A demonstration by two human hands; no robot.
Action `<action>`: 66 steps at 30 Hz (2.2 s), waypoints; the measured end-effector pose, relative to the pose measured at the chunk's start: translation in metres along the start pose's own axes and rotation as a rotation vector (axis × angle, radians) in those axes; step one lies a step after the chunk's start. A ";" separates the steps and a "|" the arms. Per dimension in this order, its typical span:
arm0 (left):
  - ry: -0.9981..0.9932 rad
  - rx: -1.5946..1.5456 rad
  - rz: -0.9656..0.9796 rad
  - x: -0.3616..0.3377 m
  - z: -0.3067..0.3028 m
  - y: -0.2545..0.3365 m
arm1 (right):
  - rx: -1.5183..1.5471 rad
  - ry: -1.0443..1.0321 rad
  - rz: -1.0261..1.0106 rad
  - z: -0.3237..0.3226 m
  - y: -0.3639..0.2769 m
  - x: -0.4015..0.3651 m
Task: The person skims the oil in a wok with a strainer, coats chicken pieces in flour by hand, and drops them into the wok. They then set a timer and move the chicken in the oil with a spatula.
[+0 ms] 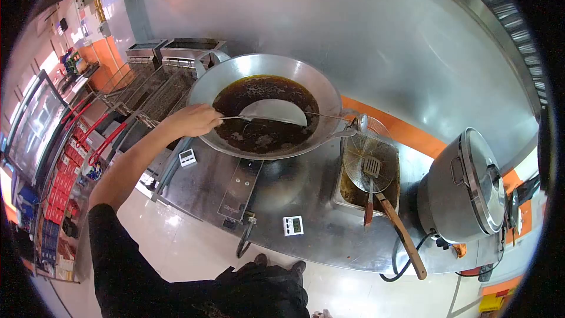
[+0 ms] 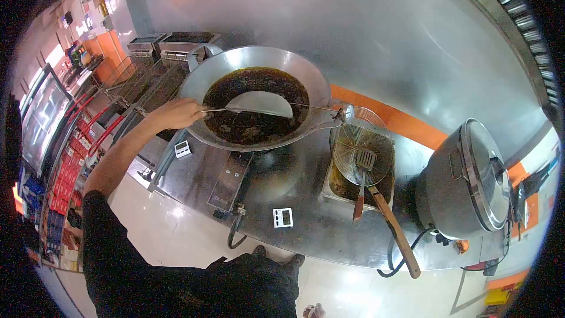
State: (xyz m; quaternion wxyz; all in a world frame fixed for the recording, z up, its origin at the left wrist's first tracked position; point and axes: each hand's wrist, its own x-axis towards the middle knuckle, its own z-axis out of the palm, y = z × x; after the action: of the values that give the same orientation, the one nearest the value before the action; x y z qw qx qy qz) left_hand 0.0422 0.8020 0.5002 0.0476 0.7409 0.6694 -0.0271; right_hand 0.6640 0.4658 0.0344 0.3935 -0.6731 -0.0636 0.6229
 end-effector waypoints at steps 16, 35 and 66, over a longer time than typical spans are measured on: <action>0.222 0.165 0.068 0.089 0.019 -0.029 | 0.036 0.161 0.050 0.052 -0.034 -0.046; -0.201 -0.329 -0.124 0.069 0.013 -0.024 | 0.011 0.009 -0.097 0.029 -0.021 -0.035; -0.142 -0.695 -0.254 -0.021 -0.040 -0.072 | 0.177 -0.116 0.280 -0.019 0.000 0.047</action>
State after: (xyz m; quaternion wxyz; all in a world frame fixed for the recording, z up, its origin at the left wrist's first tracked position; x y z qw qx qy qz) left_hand -0.0327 0.7926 0.5398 0.3388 0.5880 0.7201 0.1445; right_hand 0.6911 0.4845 -0.0043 0.3561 -0.6012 0.0633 0.7126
